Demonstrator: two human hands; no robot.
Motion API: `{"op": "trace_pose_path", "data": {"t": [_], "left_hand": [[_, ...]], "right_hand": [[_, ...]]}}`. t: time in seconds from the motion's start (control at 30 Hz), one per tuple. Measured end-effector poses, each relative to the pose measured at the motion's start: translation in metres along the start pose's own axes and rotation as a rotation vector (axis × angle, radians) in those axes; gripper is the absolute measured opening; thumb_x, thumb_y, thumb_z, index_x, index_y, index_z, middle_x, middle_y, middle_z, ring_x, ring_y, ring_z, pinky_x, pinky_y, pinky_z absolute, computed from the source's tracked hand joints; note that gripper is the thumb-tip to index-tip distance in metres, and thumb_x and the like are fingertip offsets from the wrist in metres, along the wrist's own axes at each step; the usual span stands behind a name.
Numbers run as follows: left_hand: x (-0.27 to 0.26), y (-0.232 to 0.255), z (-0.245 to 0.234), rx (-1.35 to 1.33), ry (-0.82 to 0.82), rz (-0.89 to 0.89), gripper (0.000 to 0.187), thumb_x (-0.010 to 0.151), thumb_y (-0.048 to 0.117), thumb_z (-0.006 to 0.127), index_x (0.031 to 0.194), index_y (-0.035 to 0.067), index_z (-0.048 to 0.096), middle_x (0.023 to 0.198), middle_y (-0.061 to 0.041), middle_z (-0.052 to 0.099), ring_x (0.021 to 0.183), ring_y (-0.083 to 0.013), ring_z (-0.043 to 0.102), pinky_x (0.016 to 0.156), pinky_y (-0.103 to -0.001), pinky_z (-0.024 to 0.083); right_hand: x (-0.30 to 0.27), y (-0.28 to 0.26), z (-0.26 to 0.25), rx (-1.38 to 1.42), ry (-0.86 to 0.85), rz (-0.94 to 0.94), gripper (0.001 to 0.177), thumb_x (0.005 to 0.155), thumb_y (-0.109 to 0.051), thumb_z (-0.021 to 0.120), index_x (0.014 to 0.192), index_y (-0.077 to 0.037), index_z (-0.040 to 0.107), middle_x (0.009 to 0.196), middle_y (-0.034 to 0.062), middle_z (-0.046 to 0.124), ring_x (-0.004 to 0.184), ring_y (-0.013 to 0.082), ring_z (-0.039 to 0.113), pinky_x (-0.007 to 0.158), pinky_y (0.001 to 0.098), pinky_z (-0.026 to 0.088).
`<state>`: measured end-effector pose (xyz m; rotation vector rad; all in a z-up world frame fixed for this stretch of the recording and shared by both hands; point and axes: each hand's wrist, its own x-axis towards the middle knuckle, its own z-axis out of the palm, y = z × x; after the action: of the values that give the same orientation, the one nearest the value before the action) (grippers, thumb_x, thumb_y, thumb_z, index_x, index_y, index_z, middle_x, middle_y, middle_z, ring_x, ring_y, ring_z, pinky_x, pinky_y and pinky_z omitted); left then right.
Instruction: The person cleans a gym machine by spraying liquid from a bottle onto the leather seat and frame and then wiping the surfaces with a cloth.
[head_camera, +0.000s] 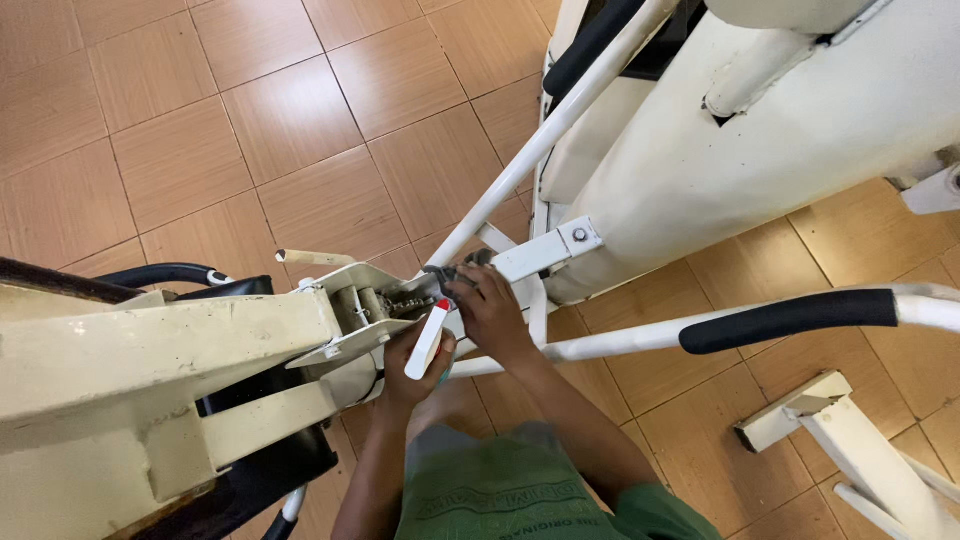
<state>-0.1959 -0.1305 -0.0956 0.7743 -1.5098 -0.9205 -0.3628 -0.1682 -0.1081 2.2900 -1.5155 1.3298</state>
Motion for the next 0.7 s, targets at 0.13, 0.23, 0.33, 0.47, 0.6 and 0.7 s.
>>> {"op": "trace_pose_path", "data": {"t": [0.13, 0.23, 0.33, 0.47, 0.6, 0.7], "left_hand": [[0.006, 0.008, -0.002, 0.032, -0.007, 0.029, 0.044, 0.082, -0.003, 0.075, 0.126, -0.01, 0.068, 0.08, -0.02, 0.077, 0.067, -0.0293, 0.074, 0.059, -0.044, 0.055], [0.007, 0.009, -0.002, 0.056, -0.017, 0.01, 0.044, 0.083, -0.003, 0.074, 0.126, -0.01, 0.067, 0.076, -0.02, 0.076, 0.063, -0.0274, 0.071, 0.057, -0.041, 0.054], [0.009, 0.01, 0.002, 0.039, -0.014, 0.031, 0.043, 0.083, -0.001, 0.076, 0.125, -0.008, 0.068, 0.077, -0.018, 0.076, 0.064, -0.0251, 0.071, 0.057, -0.039, 0.053], [0.022, 0.027, 0.006, 0.075, 0.007, 0.015, 0.006, 0.083, 0.004, 0.076, 0.088, 0.0, 0.075, 0.068, -0.015, 0.07, 0.058, -0.0259, 0.069, 0.053, -0.038, 0.051], [0.015, 0.008, -0.001, 0.07, -0.017, 0.005, 0.005, 0.084, 0.004, 0.074, 0.079, 0.004, 0.072, 0.065, -0.014, 0.068, 0.054, -0.0268, 0.066, 0.051, -0.037, 0.05], [0.019, 0.016, 0.0, 0.055, -0.032, 0.004, 0.007, 0.084, 0.004, 0.075, 0.077, 0.003, 0.074, 0.065, -0.012, 0.071, 0.055, -0.0254, 0.068, 0.051, -0.036, 0.051]], "right_hand": [[0.005, 0.042, -0.015, -0.057, 0.021, -0.018, 0.026, 0.089, -0.004, 0.071, 0.111, -0.017, 0.073, 0.111, 0.0103, 0.064, 0.105, 0.0347, 0.067, 0.096, 0.0506, 0.053], [0.018, 0.058, -0.033, -0.114, -0.015, 0.112, 0.025, 0.091, 0.002, 0.068, 0.112, -0.01, 0.071, 0.108, 0.0145, 0.064, 0.104, 0.0363, 0.068, 0.096, 0.0508, 0.053], [0.024, 0.041, -0.024, -0.147, 0.068, 0.124, 0.031, 0.088, 0.002, 0.068, 0.115, -0.012, 0.071, 0.111, 0.0117, 0.06, 0.106, 0.0366, 0.065, 0.097, 0.0531, 0.051], [0.019, 0.001, -0.013, 0.004, -0.024, -0.01, 0.022, 0.094, -0.007, 0.067, 0.115, -0.011, 0.07, 0.111, 0.0142, 0.063, 0.106, 0.0395, 0.065, 0.096, 0.0527, 0.051], [-0.001, 0.026, -0.001, 0.035, -0.091, -0.053, 0.025, 0.096, -0.012, 0.068, 0.12, -0.018, 0.07, 0.117, 0.0101, 0.065, 0.111, 0.0356, 0.067, 0.099, 0.0514, 0.052], [0.006, 0.073, -0.024, -0.059, -0.053, -0.075, 0.024, 0.097, -0.008, 0.065, 0.12, -0.013, 0.071, 0.109, 0.0153, 0.063, 0.106, 0.039, 0.067, 0.093, 0.0523, 0.056]]}}
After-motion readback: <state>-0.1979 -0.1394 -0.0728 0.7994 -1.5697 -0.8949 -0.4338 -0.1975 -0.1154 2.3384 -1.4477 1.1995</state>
